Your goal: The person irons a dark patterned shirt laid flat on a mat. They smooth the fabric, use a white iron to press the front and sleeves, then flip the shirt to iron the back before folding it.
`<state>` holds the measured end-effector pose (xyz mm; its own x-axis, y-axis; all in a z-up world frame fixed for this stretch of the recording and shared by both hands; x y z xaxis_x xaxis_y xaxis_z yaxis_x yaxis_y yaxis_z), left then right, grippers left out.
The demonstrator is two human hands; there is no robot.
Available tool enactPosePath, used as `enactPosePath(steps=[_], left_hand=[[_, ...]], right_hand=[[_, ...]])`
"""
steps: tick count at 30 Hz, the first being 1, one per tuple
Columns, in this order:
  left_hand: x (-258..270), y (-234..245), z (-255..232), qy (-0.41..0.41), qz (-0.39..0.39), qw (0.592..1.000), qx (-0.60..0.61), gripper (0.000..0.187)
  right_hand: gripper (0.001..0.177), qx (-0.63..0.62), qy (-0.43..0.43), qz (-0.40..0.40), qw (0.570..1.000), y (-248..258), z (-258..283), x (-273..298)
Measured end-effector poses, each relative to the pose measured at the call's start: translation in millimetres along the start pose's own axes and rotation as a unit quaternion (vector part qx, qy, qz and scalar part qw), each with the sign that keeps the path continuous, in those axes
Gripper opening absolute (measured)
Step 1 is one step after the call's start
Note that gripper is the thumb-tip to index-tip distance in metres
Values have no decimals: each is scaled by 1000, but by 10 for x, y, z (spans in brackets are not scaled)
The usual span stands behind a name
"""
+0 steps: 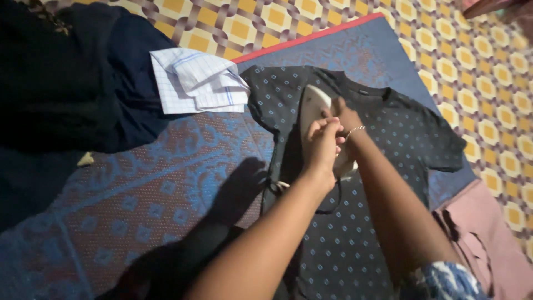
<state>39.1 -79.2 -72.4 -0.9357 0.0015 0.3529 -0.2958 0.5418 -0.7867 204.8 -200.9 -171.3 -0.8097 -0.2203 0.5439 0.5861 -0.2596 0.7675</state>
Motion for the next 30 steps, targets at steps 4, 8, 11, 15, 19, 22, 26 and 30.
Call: enactPosePath(steps=[4,8,11,15,19,22,26,30], left_hand=[[-11,4,103,10,-5,1000,-19,15],[8,47,94,-15,-6,999,-32,14],[40,37,71,-19,-4,1000,-24,15],[75,0,83,-7,4,1000,-19,16],[113,-67,137,24,18,999,-33,18],[179,-120,150,35,21,998,-44,20],[167,-150,96,49,28,997,-44,22],[88,-100,48,33,34,998,-36,22]], right_hand=[[42,25,120,-4,992,-331,-179,434],[29,231,72,48,969,-629,-36,864],[35,66,-46,28,996,-520,25,1158],[35,64,-28,15,997,-390,78,1039],[46,-1,-30,-20,999,-71,-112,493],[56,41,-22,-88,995,245,-135,92],[58,11,-68,-113,991,463,-89,-102],[58,6,-59,-115,992,520,-82,-133]])
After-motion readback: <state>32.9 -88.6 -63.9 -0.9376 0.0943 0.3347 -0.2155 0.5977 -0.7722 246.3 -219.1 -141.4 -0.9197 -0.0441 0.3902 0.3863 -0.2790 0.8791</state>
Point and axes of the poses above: each hand's wrist, its own x-axis away from the middle knuckle, its own y-axis out of the back of the hand, z = x × y, the point moved 5 cm from there along -x, towards the middle knuckle, and after that the axes turned 15 degrees about z, right-handed, at the moved point
